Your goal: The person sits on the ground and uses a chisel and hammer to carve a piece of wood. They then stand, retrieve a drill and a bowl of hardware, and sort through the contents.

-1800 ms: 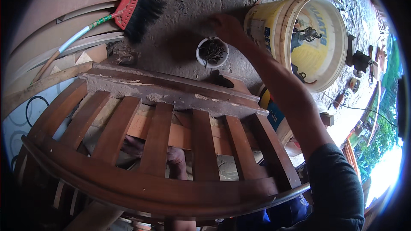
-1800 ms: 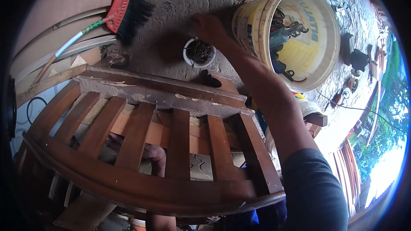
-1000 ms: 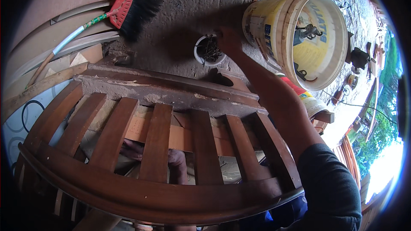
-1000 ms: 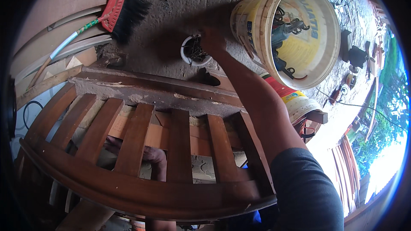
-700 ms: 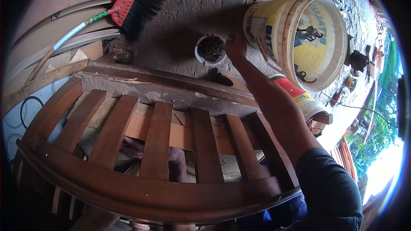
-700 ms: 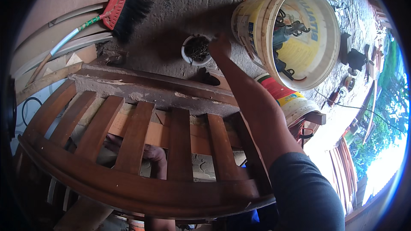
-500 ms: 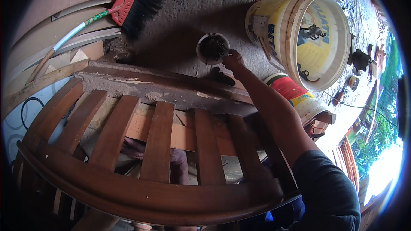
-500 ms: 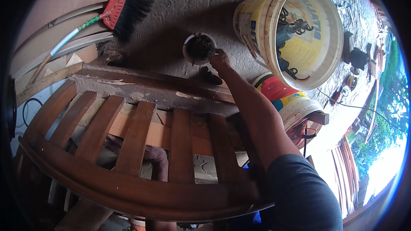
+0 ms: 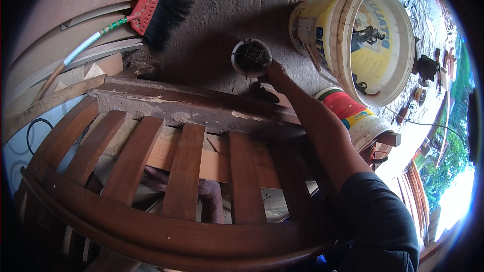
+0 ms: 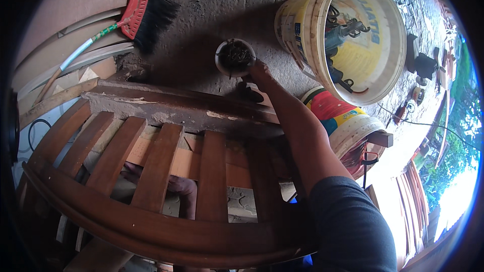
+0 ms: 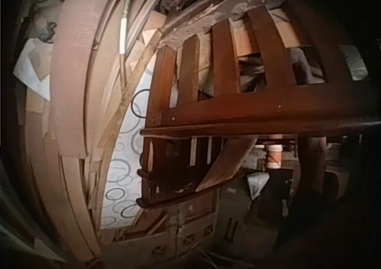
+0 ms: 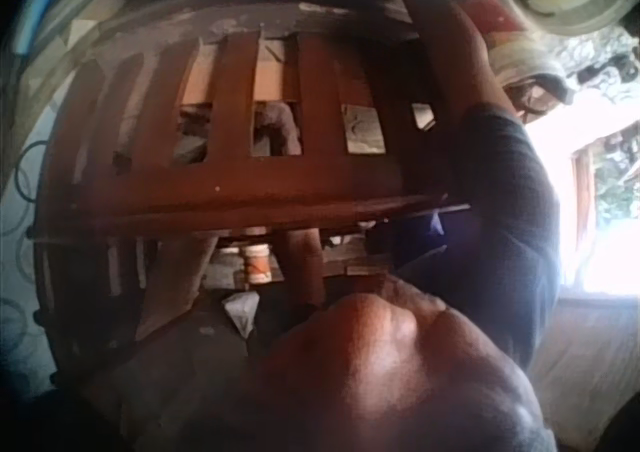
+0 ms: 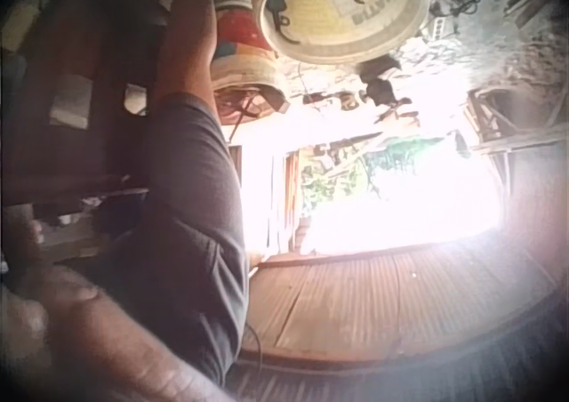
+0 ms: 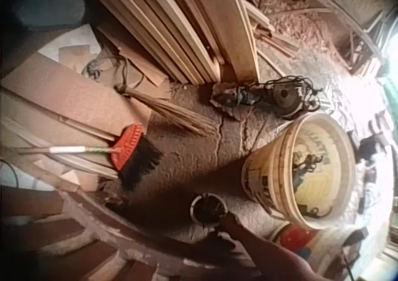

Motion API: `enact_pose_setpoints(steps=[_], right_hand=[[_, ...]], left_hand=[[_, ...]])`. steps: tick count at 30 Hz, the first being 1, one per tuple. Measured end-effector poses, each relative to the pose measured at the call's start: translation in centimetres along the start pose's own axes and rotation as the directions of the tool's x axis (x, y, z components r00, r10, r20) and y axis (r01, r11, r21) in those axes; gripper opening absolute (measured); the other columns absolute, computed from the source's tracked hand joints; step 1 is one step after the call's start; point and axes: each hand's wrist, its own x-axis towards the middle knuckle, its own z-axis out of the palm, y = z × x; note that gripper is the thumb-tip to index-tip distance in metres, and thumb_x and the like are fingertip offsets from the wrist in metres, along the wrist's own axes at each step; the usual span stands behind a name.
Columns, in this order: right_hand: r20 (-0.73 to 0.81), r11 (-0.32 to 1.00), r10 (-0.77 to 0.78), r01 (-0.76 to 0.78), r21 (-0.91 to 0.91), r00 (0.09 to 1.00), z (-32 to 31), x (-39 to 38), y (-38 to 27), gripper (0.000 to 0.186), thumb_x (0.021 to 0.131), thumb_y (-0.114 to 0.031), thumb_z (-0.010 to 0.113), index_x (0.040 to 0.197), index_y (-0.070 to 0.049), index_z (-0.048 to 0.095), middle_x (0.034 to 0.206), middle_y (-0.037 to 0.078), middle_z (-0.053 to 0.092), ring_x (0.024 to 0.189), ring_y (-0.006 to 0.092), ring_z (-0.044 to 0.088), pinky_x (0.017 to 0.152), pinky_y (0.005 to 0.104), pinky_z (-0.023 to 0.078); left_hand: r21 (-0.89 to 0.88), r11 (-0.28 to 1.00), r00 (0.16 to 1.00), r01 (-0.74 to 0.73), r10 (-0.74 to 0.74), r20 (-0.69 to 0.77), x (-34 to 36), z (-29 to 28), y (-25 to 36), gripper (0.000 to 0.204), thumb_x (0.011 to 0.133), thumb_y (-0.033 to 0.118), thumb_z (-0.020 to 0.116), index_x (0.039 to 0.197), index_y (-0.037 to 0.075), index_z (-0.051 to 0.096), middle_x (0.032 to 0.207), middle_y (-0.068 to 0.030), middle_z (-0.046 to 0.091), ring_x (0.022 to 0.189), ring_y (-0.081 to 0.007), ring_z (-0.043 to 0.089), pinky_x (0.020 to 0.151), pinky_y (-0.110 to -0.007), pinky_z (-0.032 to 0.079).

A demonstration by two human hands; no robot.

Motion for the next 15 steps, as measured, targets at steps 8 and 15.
enact_pose_setpoints(steps=[8,15], right_hand=[[0.145,0.985,-0.120,0.099,0.143,0.982,1.6,-10.2,-6.9,0.041,0.097,-0.006,0.058,0.138,-0.004,0.058,0.120,0.013,0.068,0.102,0.0254,0.072,0.083,0.0400,0.063],[0.283,0.942,-0.332,0.304,0.141,0.900,-1.0,-34.7,-19.6,0.034,0.095,-0.006,0.056,0.127,0.000,0.063,0.112,0.013,0.074,0.094,0.0222,0.075,0.082,0.0356,0.065]], left_hand=[[-0.008,0.999,0.999,-0.039,0.039,-0.008,1.3,0.3,1.2,0.059,0.102,0.041,0.064,0.146,0.004,0.052,0.136,-0.0115,0.060,0.114,-0.0225,0.061,0.101,-0.037,0.047],[-0.204,0.978,0.998,-0.046,0.054,0.034,3.1,-3.2,4.6,0.059,0.102,0.042,0.064,0.146,0.004,0.052,0.135,-0.0109,0.061,0.113,-0.0218,0.062,0.100,-0.036,0.048]])
